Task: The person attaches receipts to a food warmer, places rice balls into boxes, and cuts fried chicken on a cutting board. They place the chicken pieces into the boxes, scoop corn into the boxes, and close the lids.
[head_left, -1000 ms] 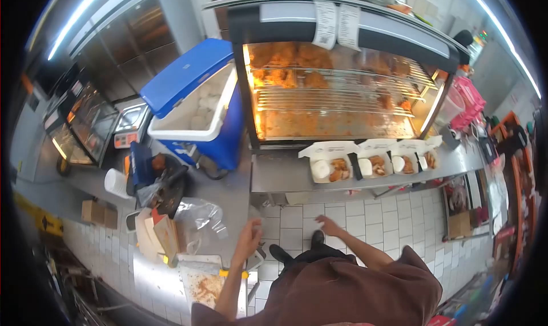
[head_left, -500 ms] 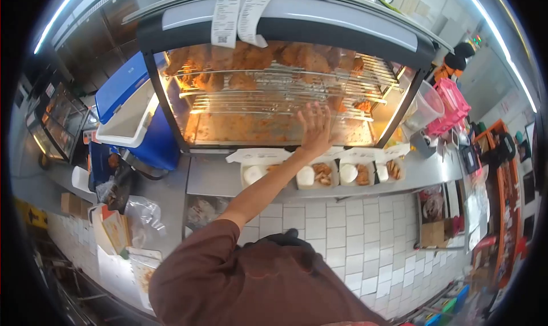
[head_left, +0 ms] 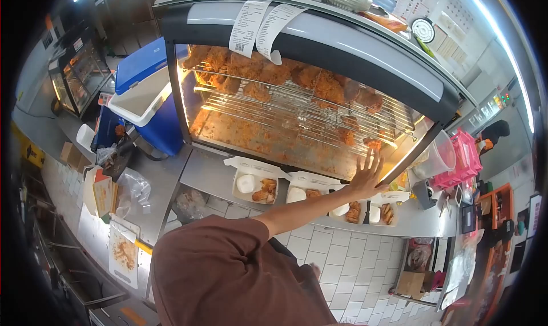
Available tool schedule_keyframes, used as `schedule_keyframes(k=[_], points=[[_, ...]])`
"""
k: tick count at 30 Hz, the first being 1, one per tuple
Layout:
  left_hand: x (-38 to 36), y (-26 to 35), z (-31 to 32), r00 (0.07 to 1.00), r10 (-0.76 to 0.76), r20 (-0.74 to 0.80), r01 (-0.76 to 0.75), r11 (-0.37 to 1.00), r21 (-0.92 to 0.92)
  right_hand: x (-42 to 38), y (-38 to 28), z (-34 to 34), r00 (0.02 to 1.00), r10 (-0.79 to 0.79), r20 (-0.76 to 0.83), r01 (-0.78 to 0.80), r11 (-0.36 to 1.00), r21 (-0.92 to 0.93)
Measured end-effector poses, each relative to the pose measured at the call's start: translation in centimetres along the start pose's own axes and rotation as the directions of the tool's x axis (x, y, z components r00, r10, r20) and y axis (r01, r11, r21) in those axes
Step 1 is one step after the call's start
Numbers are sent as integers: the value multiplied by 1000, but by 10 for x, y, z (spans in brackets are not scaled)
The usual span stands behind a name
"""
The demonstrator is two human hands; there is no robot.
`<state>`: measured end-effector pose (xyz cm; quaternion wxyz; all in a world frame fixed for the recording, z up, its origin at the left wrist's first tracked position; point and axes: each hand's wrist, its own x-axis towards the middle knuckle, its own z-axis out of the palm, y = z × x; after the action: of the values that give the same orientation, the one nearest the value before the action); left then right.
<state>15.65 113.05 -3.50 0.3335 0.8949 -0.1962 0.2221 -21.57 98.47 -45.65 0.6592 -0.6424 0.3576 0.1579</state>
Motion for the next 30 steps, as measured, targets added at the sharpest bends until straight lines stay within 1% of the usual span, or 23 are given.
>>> schedule_keyframes(k=[1,2,3,4,5,6,7,8,9,10,11,12,13,14,15,17,19,21,22,23,25,28,30], points=[[2,1,4,1000,6,-2,-6,1000,-9,7,5,-49,1000,-4,-10,4,1000,1],[3,3,3,986,111,121,-101,992,-79,-36,-103,22,996,-28,-81,24,999,-46],[3,3,-2,947,220,235,-186,970,-157,-38,-132,35,991,-104,-85,94,990,-108],[6,2,-28,877,286,385,41,755,-654,-37,-154,46,980,-179,-81,163,972,-170],[1,-3,-45,878,285,384,43,753,-657,-44,-183,65,940,-321,-114,306,943,-131],[-5,-10,-61,888,312,337,52,660,-749,-57,-215,86,878,-455,-149,445,890,-98],[-10,-19,-81,900,334,282,51,560,-827,-70,-249,106,774,-604,-190,588,797,-138],[-23,-27,-107,973,210,93,-33,530,-847,-85,-286,127,643,-734,-221,712,678,-180],[-37,-41,-139,993,111,-46,-102,580,-808,-103,-327,150,587,-767,-259,750,635,-183],[-48,-61,-165,986,-29,-166,-127,518,-846,-123,-370,176,530,-795,-295,786,591,-183],[-52,-71,-211,917,-173,-360,-180,627,-758,-144,-411,199,483,-848,-217,848,515,-125],[-48,-97,-246,816,-236,-528,-221,716,-662,-164,-450,223,429,-891,-147,896,441,-56],[-42,-121,-281,671,-371,-641,-144,784,-604,-183,-485,249,401,-911,-97,916,401,15],[-31,-127,-332,556,-309,-771,-239,830,-505,-201,-522,277,264,-964,-30,964,264,-1],[-22,-136,-370,448,-313,-838,-194,881,-432,-214,-551,301,169,-983,70,985,170,11],[-18,-148,-428,456,-262,-851,-121,929,-350,-238,-608,352,-11,-986,169,991,13,137],[-20,-155,-454,486,-221,-846,-109,945,-309,-268,-651,402,-16,-992,123,958,20,287],[-25,-166,-468,517,-180,-837,-98,959,-266,-287,-680,438,103,-980,171,921,159,356],[-32,-172,-468,551,-168,-817,-74,966,-248,-297,-691,448,103,-981,164,922,156,355],[-39,-176,-466,586,-162,-794,-47,971,-233,-307,-700,455,124,-971,205,943,179,279],[-48,-181,-463,604,-238,-761,-20,949,-313,-303,-706,464,162,-956,243,959,211,190],[-61,-188,-456,625,-318,-713,-21,906,-422,-281,-702,455,147,-953,266,947,213,240],[-66,-188,-450,666,-331,-669,13,901,-433,-277,-695,432,177,-918,356,816,339,469]])
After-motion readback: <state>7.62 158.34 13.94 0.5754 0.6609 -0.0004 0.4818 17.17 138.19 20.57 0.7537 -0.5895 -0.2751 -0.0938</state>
